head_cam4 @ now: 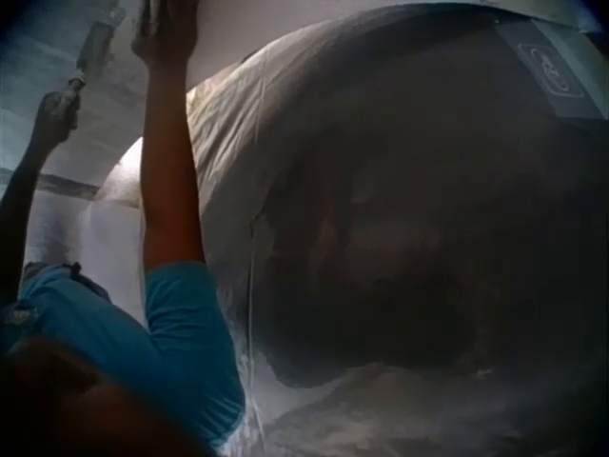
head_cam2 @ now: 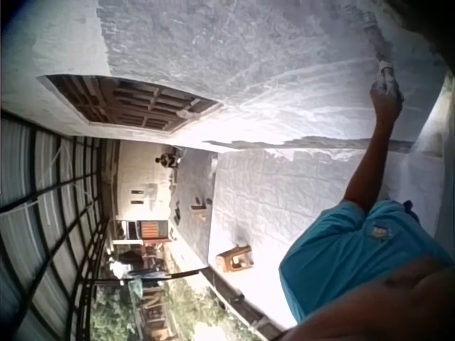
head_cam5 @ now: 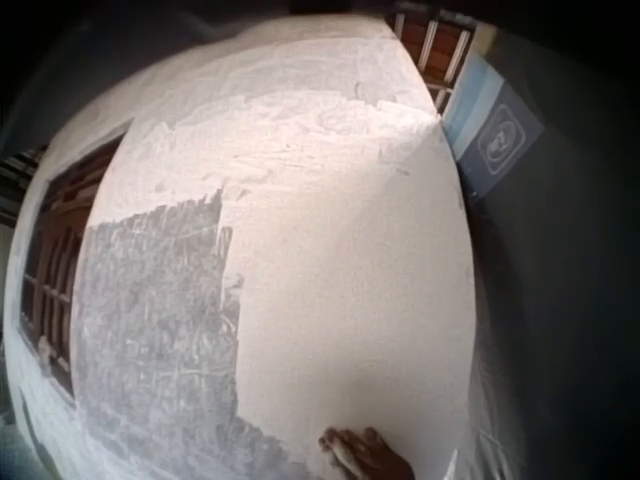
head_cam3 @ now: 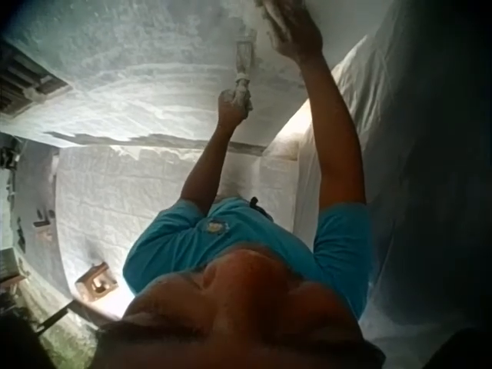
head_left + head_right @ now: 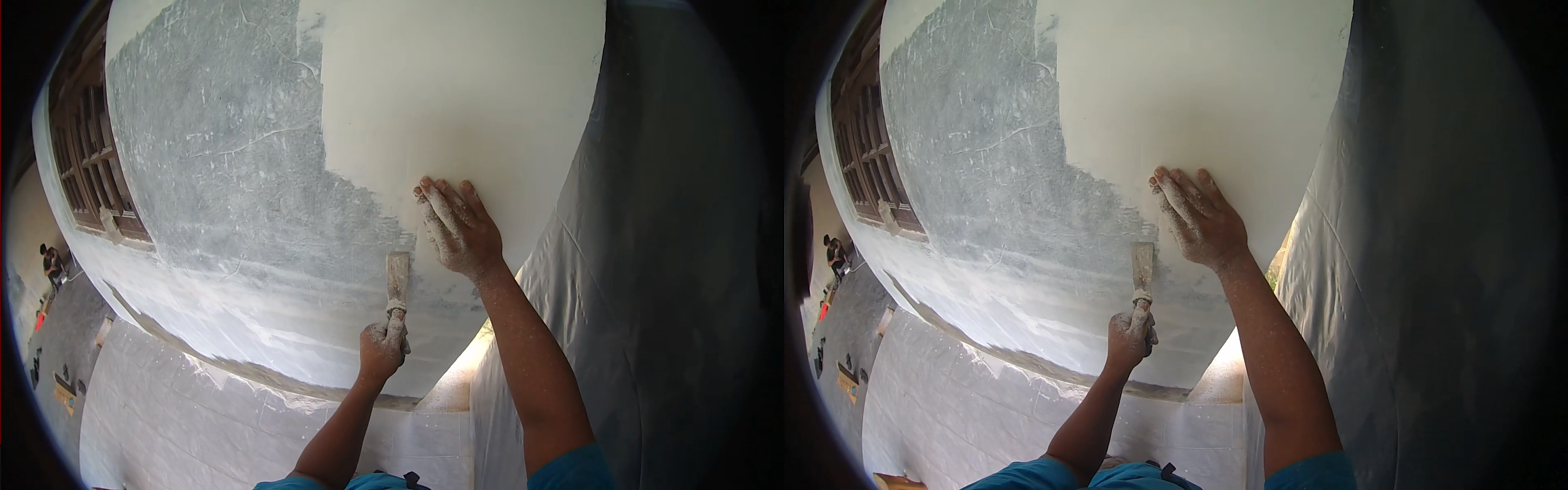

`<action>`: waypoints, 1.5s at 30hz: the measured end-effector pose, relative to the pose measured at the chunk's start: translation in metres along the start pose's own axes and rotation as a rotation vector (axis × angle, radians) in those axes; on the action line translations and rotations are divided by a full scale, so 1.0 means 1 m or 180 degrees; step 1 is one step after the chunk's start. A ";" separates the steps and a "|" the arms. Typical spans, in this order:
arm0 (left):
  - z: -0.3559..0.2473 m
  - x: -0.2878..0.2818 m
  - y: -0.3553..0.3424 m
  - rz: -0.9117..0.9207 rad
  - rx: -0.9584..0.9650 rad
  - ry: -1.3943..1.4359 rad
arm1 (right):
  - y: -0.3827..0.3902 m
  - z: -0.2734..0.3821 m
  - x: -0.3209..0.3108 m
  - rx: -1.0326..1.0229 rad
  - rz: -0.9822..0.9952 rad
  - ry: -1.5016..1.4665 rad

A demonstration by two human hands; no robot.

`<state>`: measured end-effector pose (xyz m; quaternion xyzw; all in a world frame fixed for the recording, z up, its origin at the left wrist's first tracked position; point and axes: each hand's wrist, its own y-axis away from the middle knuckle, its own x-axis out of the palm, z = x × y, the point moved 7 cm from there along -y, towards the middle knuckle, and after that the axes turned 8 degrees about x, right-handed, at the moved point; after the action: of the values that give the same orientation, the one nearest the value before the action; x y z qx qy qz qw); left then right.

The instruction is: Apply and smooth plaster or wall filler onto a wall surface using a putty knife.

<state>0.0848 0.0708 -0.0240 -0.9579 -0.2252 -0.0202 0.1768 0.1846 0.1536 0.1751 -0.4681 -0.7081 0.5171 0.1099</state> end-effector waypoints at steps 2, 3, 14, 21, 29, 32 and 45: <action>-0.002 -0.004 -0.003 -0.0033 0.0065 -0.0183 | -0.001 0.000 0.001 0.0010 -0.0003 -0.0025; -0.022 0.000 -0.012 0.0001 0.0083 -0.0144 | 0.001 -0.001 0.001 0.0010 0.0036 -0.0042; -0.027 -0.006 -0.025 0.0177 0.0317 -0.0522 | -0.001 0.000 0.000 0.0109 0.0096 -0.0180; -0.020 -0.006 -0.038 0.0203 0.1007 -0.0709 | 0.031 0.010 0.001 0.0715 0.0348 -0.0456; -0.053 -0.006 -0.064 0.1174 0.1050 -0.1318 | 0.112 0.107 0.013 0.3438 0.0164 -0.3519; -0.061 -0.020 -0.080 0.1682 0.1357 -0.2354 | 0.097 0.118 0.007 0.3473 0.0046 -0.2900; -0.179 -0.053 -0.132 0.1275 0.5390 -0.4621 | 0.091 0.130 -0.011 0.3620 -0.0237 -0.1610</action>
<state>-0.0132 0.0967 0.1814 -0.3342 -0.0583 0.7280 0.5957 0.1577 0.0657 0.0458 -0.1743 -0.3419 0.9039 0.1889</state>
